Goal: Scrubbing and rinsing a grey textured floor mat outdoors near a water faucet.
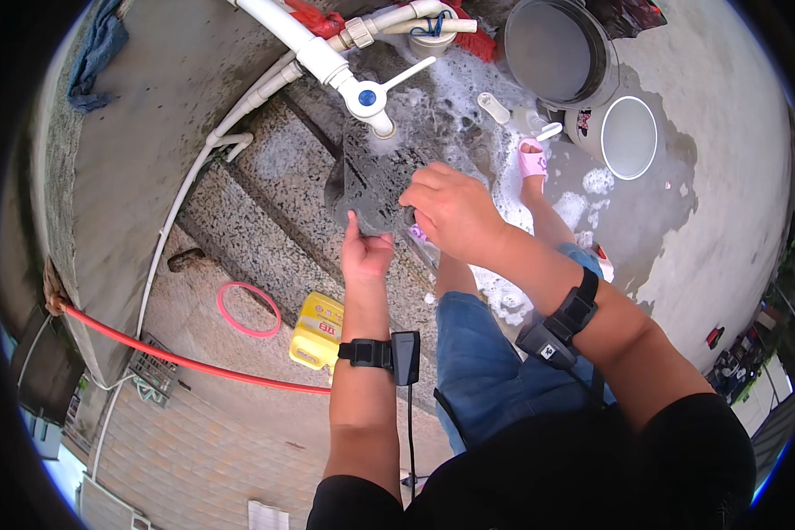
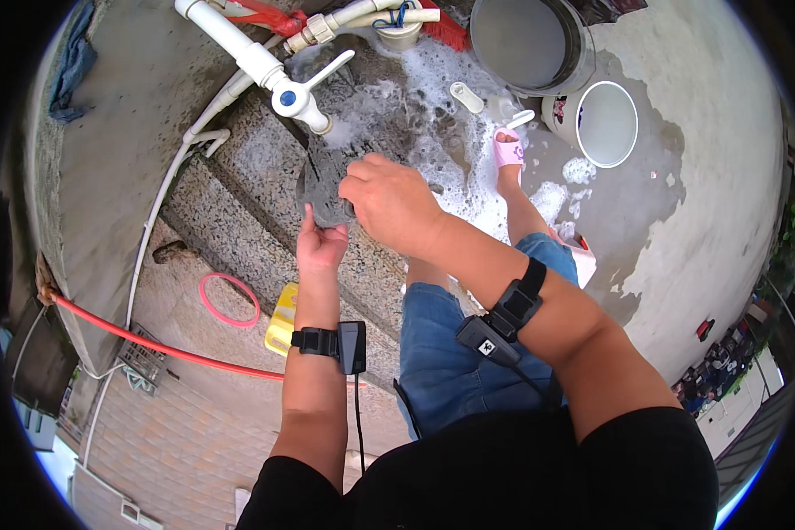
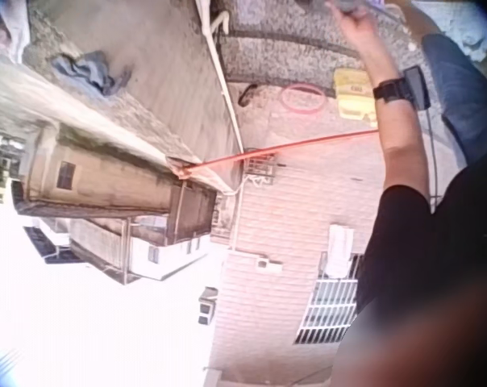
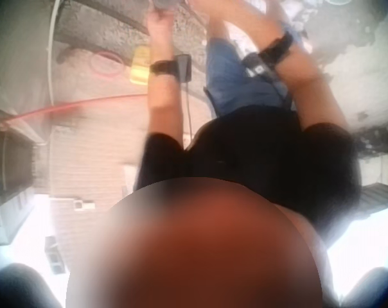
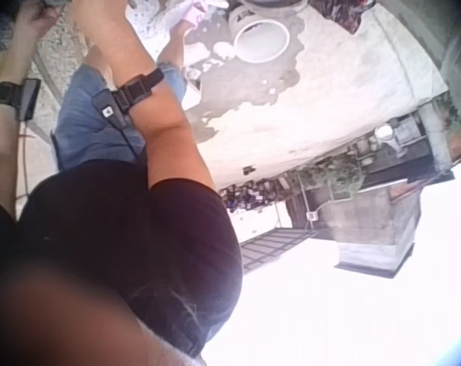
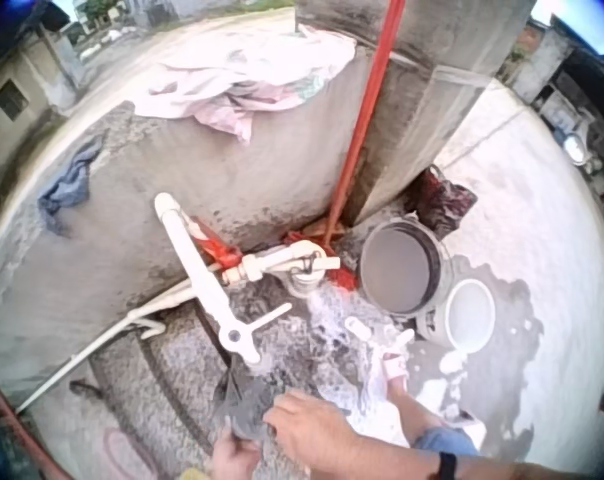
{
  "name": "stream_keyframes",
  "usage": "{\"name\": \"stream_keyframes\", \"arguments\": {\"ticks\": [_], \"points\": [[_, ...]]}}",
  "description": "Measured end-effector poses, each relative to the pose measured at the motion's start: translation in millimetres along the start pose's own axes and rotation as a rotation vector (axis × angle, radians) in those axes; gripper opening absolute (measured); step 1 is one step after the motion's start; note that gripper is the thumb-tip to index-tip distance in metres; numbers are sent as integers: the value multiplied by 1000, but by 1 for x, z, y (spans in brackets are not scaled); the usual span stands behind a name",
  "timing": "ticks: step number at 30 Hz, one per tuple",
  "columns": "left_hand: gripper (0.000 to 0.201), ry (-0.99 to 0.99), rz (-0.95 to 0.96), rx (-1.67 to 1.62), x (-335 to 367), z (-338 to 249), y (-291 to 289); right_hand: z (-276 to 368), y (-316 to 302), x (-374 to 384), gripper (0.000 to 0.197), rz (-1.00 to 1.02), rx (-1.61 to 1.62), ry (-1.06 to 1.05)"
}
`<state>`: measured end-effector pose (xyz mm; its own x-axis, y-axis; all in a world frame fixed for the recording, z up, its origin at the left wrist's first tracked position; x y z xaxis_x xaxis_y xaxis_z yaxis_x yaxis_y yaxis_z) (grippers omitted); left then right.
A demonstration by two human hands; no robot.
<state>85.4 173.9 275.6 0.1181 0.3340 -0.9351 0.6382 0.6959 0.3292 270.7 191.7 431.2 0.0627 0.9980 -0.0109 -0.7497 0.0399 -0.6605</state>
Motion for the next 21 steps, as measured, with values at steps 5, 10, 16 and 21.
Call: {"name": "stream_keyframes", "arguments": {"ticks": [5,10,16,21], "points": [[42,-299,-124,430,-19,35,8,0,5,2,20,73,-35,-111],[47,-439,11,650,-33,50,36,13,16,-24,22,200,-32,-148],[36,-423,109,523,-4,74,14,16,24,-36,11,217,-40,-174],[26,-287,122,275,-10,57,27,-2,14,-25,22,296,358,165]]}}
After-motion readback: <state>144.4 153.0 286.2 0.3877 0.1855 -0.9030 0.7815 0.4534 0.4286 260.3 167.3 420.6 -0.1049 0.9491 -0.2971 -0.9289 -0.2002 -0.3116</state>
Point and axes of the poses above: each hand's wrist, its own x-axis towards the middle knuckle, its own y-axis out of the palm, z = x × y, the point moved 7 cm from there along x, towards the middle knuckle, and after that the axes turned 1 degree about -z, right-handed, at the moved point
